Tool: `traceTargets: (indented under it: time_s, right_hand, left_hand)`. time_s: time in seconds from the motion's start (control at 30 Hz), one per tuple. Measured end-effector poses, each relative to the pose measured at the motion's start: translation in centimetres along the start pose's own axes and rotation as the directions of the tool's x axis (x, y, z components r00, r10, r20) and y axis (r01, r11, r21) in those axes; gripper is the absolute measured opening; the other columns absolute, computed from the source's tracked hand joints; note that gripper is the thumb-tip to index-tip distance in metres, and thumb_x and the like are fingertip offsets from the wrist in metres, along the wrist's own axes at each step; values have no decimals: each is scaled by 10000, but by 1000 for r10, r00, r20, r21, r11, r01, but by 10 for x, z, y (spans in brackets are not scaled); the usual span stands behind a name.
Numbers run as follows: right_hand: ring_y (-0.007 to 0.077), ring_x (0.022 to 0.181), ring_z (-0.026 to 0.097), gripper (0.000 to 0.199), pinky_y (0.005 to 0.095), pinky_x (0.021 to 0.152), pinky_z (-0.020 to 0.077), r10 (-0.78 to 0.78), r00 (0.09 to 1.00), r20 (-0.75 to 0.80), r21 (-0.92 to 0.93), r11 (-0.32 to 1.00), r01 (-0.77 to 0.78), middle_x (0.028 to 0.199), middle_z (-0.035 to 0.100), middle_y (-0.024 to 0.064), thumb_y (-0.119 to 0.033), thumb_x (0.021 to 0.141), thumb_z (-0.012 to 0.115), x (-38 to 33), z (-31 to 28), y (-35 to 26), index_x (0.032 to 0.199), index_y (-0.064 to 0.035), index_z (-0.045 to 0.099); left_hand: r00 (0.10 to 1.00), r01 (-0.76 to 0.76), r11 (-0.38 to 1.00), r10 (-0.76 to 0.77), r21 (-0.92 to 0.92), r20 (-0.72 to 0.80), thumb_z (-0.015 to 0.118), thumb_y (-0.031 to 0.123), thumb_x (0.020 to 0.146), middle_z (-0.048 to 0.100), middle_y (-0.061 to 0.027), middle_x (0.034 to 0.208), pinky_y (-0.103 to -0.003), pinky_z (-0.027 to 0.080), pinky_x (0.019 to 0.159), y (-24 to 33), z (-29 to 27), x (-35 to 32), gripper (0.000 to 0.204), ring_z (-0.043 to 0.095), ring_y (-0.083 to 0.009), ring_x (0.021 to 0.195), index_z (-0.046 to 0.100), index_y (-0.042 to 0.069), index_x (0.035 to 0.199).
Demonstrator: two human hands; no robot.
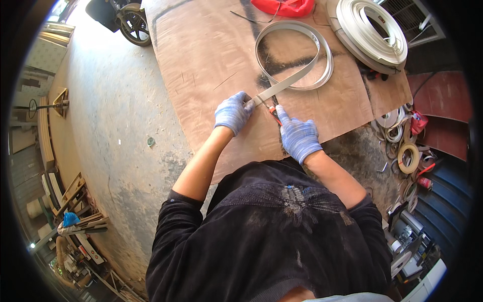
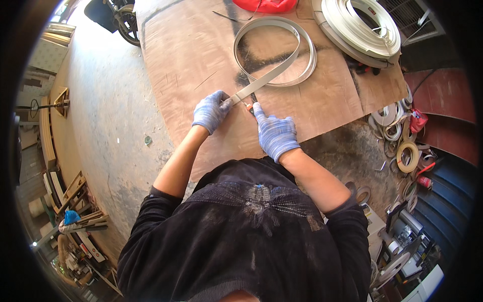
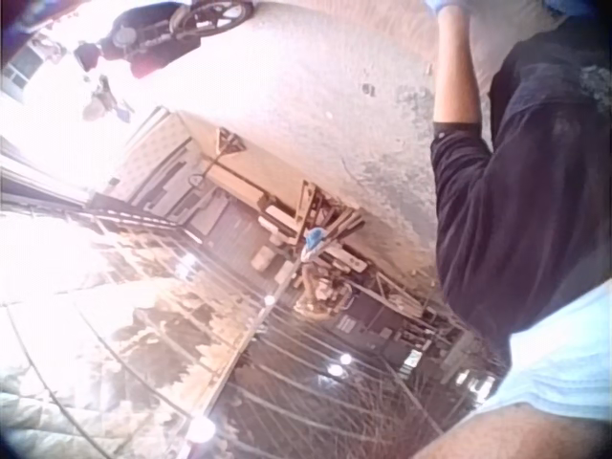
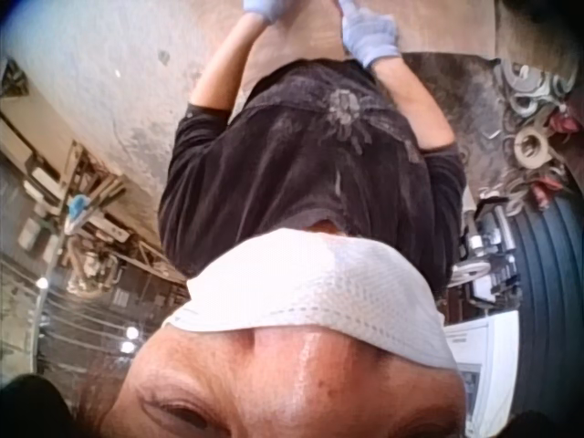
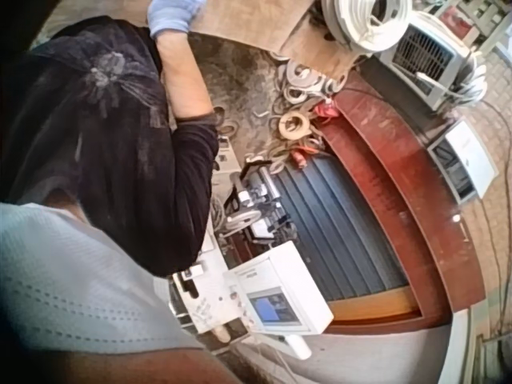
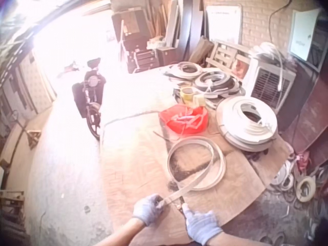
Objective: The person wipes a large white board, then cuts a white plastic strip with shears and inserts it into a machine. They repeat the cutting and insertion process with a second strip, adjusting components within the machine as they work.
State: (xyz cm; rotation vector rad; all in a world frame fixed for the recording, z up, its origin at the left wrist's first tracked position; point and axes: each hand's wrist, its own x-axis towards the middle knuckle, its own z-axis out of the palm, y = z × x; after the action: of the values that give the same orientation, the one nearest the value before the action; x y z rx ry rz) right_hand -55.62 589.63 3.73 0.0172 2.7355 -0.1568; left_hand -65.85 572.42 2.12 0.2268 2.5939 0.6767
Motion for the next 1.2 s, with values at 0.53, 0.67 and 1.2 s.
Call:
traceTargets:
  time_s: [0.53, 0.67, 1.2]
  right_hand:
    - [157, 662, 616, 256, 306, 588, 490, 188, 975, -114, 984, -116, 137, 766, 608, 55, -129, 825, 666, -9, 10, 38, 1045, -75, 547]
    - [108, 618, 576, 175, 282, 583, 513, 405, 906, -125, 866, -402, 299, 774, 575, 4, -115, 846, 687, 33, -9, 29, 944, -83, 545]
    - [138, 746, 619, 222, 301, 583, 520, 33, 983, 182, 600, -796, -84, 869, 625, -1, -169, 849, 669, 31, 13, -2, 1047, -120, 582]
  left_hand:
    - [951, -46, 730, 241, -682, 195, 542, 277, 934, 676, -48, 841, -226, 460, 598, 1, -9, -10, 323, 552, -73, 676, 619, 3, 1088]
    - [894, -160, 617, 422, -770, 152, 551, 236, 934, 658, -38, 850, -223, 455, 594, 12, -17, -21, 305, 545, -72, 692, 605, 10, 1131]
    - [642, -684, 516, 761, -516, -89, 662, 137, 852, 679, -95, 811, -301, 520, 668, 42, -23, -18, 147, 659, -215, 717, 683, 66, 979]
